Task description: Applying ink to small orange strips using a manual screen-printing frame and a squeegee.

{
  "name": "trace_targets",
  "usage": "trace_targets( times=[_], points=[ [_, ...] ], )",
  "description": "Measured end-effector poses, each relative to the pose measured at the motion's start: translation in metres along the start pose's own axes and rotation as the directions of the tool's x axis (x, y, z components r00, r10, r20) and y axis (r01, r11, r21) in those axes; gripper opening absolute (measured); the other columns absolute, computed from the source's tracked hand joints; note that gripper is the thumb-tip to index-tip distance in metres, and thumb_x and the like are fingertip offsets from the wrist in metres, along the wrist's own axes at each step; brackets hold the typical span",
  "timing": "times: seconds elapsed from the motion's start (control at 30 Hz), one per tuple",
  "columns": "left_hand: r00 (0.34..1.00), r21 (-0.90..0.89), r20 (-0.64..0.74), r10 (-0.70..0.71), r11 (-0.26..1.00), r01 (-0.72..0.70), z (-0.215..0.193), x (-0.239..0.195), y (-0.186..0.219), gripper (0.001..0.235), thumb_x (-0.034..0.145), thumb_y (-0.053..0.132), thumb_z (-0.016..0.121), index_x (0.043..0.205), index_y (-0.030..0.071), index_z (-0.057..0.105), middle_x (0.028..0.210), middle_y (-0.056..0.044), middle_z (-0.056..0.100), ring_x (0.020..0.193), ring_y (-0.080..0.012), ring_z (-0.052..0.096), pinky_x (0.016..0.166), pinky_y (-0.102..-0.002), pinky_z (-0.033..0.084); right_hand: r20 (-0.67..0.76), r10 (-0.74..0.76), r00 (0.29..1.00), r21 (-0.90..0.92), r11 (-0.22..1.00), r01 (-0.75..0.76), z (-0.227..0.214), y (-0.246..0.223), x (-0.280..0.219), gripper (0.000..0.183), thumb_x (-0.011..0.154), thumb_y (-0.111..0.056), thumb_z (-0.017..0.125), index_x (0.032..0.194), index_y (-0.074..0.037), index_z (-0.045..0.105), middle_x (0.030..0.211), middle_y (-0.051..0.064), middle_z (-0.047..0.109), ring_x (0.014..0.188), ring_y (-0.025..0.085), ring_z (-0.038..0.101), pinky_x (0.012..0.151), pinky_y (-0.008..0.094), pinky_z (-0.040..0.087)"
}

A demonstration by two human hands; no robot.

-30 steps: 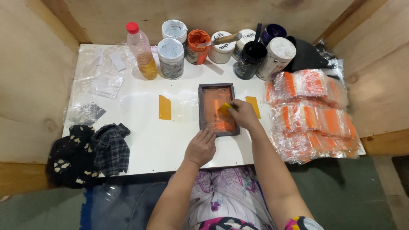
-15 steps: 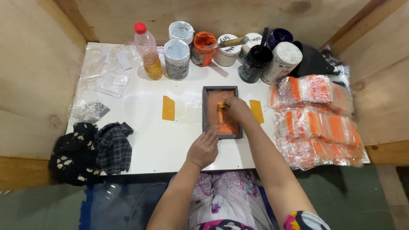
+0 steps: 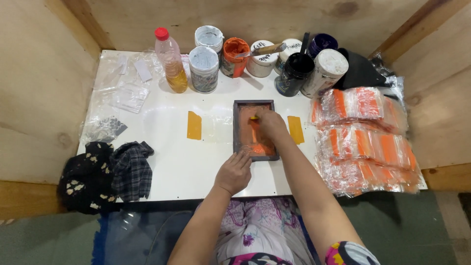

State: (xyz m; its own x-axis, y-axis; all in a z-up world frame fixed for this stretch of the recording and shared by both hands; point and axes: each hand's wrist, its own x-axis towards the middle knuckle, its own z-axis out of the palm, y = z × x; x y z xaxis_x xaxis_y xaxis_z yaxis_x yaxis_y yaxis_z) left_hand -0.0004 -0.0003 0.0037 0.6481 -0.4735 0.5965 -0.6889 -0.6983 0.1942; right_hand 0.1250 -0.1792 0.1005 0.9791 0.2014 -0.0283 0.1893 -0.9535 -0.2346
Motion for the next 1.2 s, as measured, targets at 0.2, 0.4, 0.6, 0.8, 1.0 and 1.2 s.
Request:
trace_targets(
  times=[0.2, 0.4, 0.6, 0.8, 1.0, 1.2],
  points=[
    [0.999, -0.008, 0.039, -0.018, 1.000, 0.018, -0.004, 0.000, 0.002, 0.032, 0.087, 0.020, 0.057, 0.108, 0.008, 0.077, 0.116, -0.015, 0.074, 0.115, -0.0272, 0.069, 0.105, -0.040, 0.050, -0.072, -0.107, 0.992, -0.084, 0.991, 0.101, 0.127, 0.078, 0.014, 0.026, 0.071, -0.023, 0.078, 0.097, -0.020, 0.077, 0.088, 0.002, 0.072, 0.089, 0.026, 0.074, 0.079, 0.035, 0.061],
    [0.998, -0.005, 0.051, -0.023, 1.000, 0.023, -0.003, 0.000, 0.001, 0.032, 0.089, 0.021, 0.056, 0.110, 0.009, 0.077, 0.119, -0.015, 0.073, 0.118, -0.0265, 0.068, 0.106, -0.040, 0.049, 0.016, -0.191, 0.981, 0.007, 0.982, 0.191, 0.079, 0.049, -0.022, 0.016, 0.084, -0.016, 0.069, 0.097, -0.016, 0.078, 0.085, 0.011, 0.073, 0.086, 0.036, 0.075, 0.077, 0.047, 0.062],
    [0.999, -0.018, 0.031, -0.011, 1.000, 0.012, 0.002, -0.004, -0.001, 0.032, 0.086, 0.019, 0.058, 0.111, 0.008, 0.076, 0.118, -0.015, 0.073, 0.116, -0.0281, 0.069, 0.104, -0.041, 0.050, -0.051, -0.048, 0.998, 0.066, 0.997, 0.052, 0.061, 0.064, 0.026, 0.025, 0.093, -0.015, 0.061, 0.112, -0.018, 0.077, 0.099, 0.009, 0.077, 0.097, 0.034, 0.074, 0.085, 0.043, 0.061],
    [0.999, -0.015, 0.035, -0.020, 1.000, 0.020, -0.001, -0.001, 0.001, 0.032, 0.085, 0.019, 0.060, 0.110, 0.009, 0.077, 0.118, -0.014, 0.074, 0.116, -0.0274, 0.069, 0.104, -0.040, 0.051, -0.040, -0.036, 0.999, -0.057, 0.998, 0.034, 0.004, 0.005, 0.007, 0.054, 0.067, -0.012, 0.084, 0.120, -0.017, 0.074, 0.104, 0.006, 0.075, 0.104, 0.030, 0.073, 0.093, 0.039, 0.059],
    [0.999, -0.023, 0.038, -0.020, 1.000, 0.021, -0.001, -0.003, 0.000, 0.031, 0.085, 0.019, 0.060, 0.109, 0.008, 0.077, 0.119, -0.015, 0.073, 0.116, -0.0273, 0.068, 0.105, -0.040, 0.050, 0.024, -0.108, 0.994, -0.104, 0.988, 0.110, 0.024, 0.014, 0.014, 0.066, 0.050, -0.011, 0.091, 0.113, -0.012, 0.074, 0.110, 0.010, 0.076, 0.106, 0.033, 0.072, 0.092, 0.044, 0.060],
    [0.999, 0.002, 0.036, -0.023, 1.000, 0.023, 0.004, -0.004, 0.000, 0.031, 0.085, 0.019, 0.061, 0.109, 0.009, 0.077, 0.119, -0.015, 0.073, 0.117, -0.0270, 0.068, 0.105, -0.040, 0.050, 0.189, -0.152, 0.970, -0.150, 0.972, 0.181, 0.027, 0.017, 0.003, 0.035, 0.074, -0.005, 0.076, 0.109, -0.009, 0.075, 0.098, 0.011, 0.073, 0.096, 0.031, 0.075, 0.085, 0.039, 0.061]
  ],
)
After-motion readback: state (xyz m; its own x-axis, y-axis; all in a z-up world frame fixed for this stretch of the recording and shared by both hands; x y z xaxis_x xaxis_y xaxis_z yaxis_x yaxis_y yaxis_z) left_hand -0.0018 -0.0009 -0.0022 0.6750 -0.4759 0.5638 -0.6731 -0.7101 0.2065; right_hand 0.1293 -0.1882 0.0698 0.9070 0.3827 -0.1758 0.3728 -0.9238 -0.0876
